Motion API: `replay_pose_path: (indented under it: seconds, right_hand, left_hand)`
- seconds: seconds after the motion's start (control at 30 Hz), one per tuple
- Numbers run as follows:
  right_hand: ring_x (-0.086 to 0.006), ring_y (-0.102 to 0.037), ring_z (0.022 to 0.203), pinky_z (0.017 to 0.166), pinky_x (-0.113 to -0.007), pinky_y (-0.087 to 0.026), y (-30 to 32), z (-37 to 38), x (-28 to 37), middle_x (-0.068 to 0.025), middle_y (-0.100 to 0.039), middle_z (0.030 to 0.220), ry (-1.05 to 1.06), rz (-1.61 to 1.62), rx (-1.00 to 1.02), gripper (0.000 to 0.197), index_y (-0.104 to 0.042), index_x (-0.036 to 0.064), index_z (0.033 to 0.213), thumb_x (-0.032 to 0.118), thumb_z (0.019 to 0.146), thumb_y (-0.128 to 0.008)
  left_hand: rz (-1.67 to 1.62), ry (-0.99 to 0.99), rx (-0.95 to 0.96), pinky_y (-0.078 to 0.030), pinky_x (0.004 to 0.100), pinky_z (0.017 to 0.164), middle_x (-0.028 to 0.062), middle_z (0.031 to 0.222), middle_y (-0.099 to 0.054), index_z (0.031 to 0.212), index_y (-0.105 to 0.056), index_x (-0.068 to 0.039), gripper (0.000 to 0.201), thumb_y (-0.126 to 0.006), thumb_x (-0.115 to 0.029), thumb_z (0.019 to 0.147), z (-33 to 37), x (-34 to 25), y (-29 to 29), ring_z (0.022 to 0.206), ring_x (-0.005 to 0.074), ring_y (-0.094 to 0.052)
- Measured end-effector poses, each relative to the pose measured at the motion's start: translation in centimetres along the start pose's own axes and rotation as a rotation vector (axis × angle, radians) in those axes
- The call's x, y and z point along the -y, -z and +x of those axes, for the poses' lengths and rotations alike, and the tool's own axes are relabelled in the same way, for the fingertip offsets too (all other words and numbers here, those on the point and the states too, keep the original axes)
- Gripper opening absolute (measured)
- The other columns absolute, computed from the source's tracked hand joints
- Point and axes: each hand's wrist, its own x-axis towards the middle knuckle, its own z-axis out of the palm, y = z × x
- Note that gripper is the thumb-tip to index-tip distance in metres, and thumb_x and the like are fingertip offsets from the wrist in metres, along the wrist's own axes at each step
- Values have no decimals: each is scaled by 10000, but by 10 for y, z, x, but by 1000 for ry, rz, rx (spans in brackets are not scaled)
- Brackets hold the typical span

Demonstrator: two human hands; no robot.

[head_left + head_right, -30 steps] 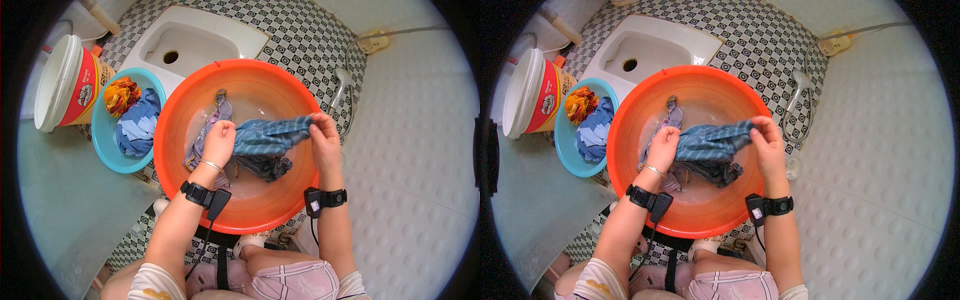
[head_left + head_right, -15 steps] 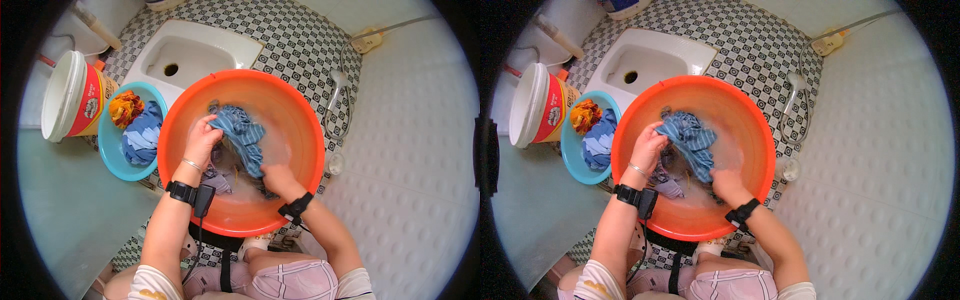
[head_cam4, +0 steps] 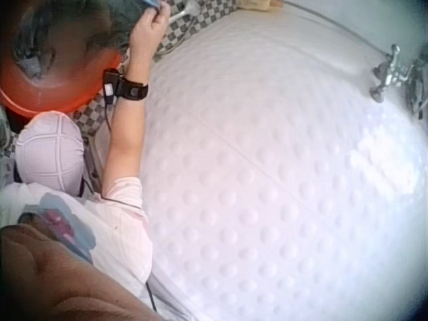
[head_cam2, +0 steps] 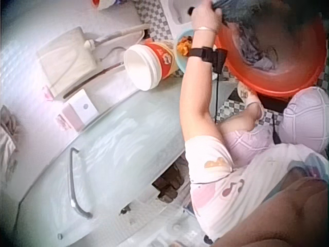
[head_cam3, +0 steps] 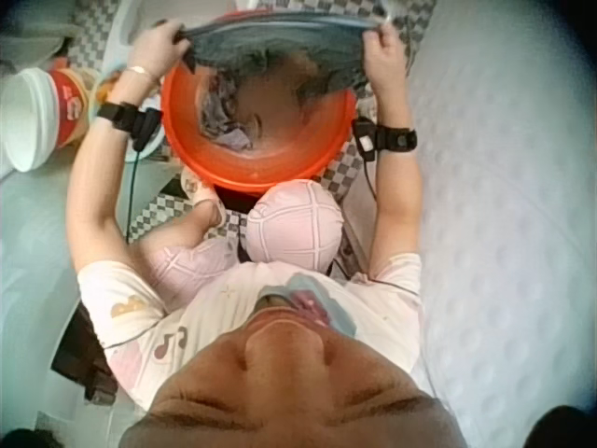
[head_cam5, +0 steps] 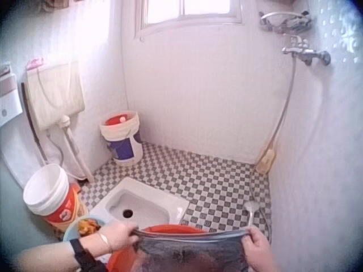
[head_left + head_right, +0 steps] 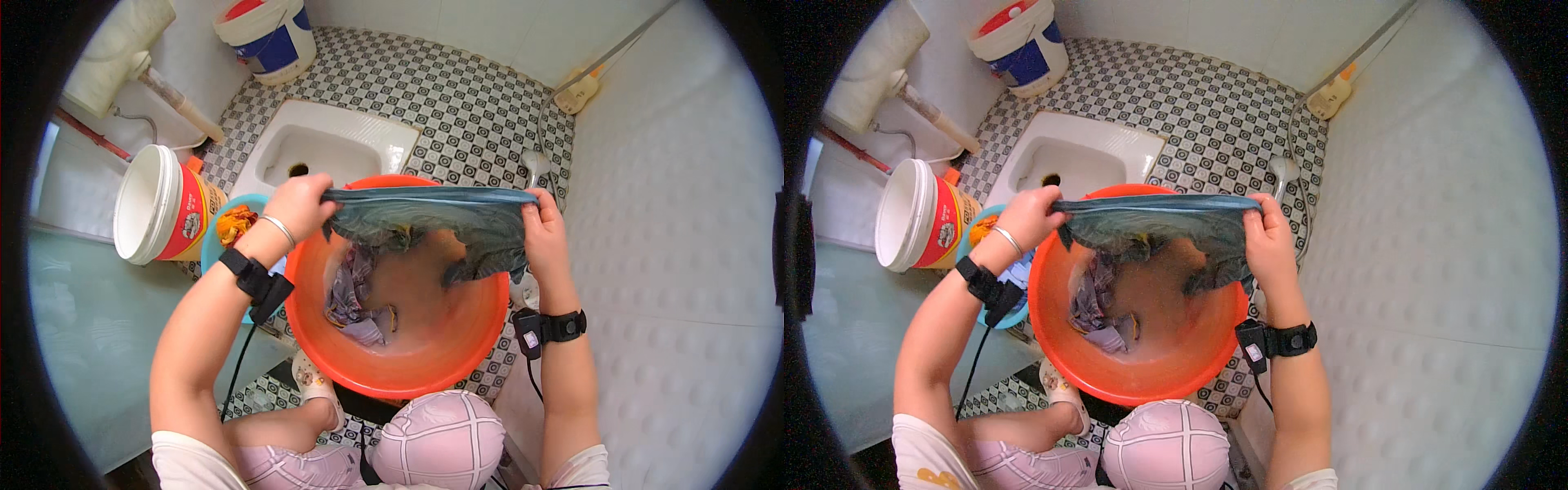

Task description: The person washes clothes in a basin of soapy water by hand, scrubbing and rinsing a yellow garment and then a blue-and-white patterned garment.

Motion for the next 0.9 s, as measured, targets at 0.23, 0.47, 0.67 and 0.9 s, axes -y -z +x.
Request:
replay_pose_path:
  seconds: [0.23, 0.47, 0.67, 0.9]
  right_hand:
    - [-47, -461, 690, 628, -217, -401, 7, 5, 37, 56, -532, 780, 10, -291, 123, 152, -595, 25, 930, 149, 949, -509]
    - [-79, -520, 766, 709, -274, -443, 13, -2, 26, 17, -619, 815, -414, -99, 452, 249, -642, 15, 1008, 214, 933, -514]
    - [-283, -614, 816, 752, -366, -485, -21, 5, -85, -135, -646, 858, -232, -693, 362, 278, -603, -5, 1025, 225, 895, -518]
    - [-385, -546, 998, 827, -447, -484, -67, -47, -140, -190, -530, 1084, 203, -1000, 351, 372, -562, 65, 1106, 123, 755, -673]
  left_hand:
    - [-355, 232, -48, -469, 377, 699, 152, 737, -593, 809, -568, 21, 259, -560, -236, 843, 12, -3, 38, 701, 258, -580]
    - [-576, 219, 180, -482, 336, 808, 146, 899, -679, 1010, -647, 11, 404, -534, -363, 905, 4, 16, 2, 852, 231, -634]
    - [-162, 227, 348, -480, 382, 764, 192, 856, -654, 964, -645, 8, 390, -554, -365, 894, 24, 57, -45, 838, 333, -623]
    - [-435, 123, -138, -448, 403, 921, 219, 1189, -505, 1208, -506, -21, 429, -635, -161, 824, -4, 50, -141, 1073, 349, -531]
